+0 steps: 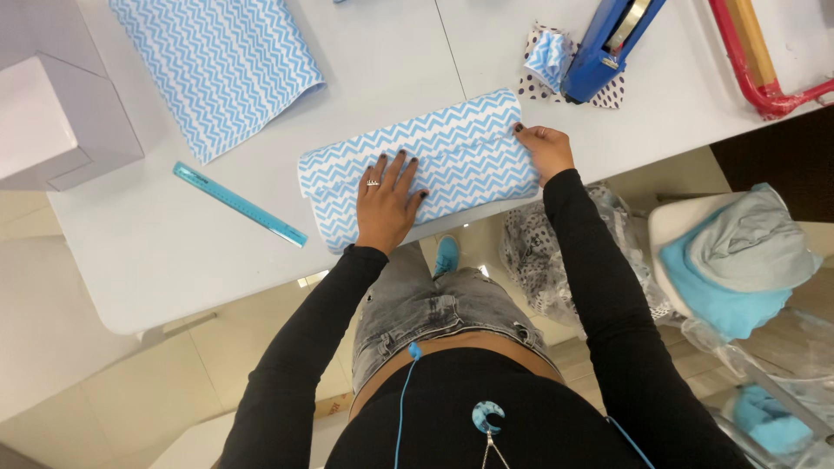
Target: The person wraps several white gift boxes using blue and white patterned paper, securing the edges with pieces of adhesive tape.
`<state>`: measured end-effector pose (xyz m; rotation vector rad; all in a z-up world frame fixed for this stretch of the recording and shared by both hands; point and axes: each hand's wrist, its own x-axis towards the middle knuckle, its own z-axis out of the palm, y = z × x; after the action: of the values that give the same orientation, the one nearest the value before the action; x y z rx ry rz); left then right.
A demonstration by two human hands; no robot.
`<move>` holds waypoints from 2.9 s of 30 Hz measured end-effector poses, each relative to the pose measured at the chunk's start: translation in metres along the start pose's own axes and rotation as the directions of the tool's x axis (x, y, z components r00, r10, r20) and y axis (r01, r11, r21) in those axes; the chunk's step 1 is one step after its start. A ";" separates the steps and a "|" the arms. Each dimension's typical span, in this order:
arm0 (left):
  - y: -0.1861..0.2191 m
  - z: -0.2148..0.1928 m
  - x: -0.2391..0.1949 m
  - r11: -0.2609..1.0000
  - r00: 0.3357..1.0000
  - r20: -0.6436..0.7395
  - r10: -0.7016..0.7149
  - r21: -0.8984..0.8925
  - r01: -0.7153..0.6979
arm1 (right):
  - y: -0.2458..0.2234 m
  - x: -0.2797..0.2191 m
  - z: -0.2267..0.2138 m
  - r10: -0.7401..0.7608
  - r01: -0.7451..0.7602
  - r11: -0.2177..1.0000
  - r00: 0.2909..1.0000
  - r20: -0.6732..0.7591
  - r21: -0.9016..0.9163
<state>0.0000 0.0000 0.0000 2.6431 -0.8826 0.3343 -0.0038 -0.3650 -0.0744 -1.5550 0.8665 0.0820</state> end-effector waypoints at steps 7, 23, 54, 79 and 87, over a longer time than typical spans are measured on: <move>-0.006 0.012 -0.002 0.998 0.999 0.031 -0.032 -0.059 0.034 | -0.033 -0.067 -0.011 0.085 -0.146 0.949 0.972 0.218 0.279; -0.008 -0.006 0.009 0.999 0.998 0.040 0.049 -0.001 -0.049 | -0.021 -0.034 -0.042 0.113 -0.200 0.970 0.876 0.469 0.140; -0.007 -0.004 0.008 1.000 0.999 0.051 -0.020 -0.002 0.020 | -0.071 -0.009 -0.033 0.208 -0.070 0.962 0.817 0.538 -0.266; -0.007 0.022 -0.001 0.977 0.986 -0.038 -0.163 -0.142 0.156 | -0.062 -0.090 0.093 -0.551 0.862 -0.122 0.353 0.756 -0.492; -0.005 0.011 0.003 0.983 0.990 -0.090 -0.106 -0.160 0.091 | -0.039 -0.022 -0.018 -0.679 0.679 0.263 0.635 0.369 -0.685</move>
<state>0.0068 -0.0016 -0.0100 2.4937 -0.7134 0.3518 -0.0054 -0.3734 -0.0275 -2.6851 -0.0135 -0.2120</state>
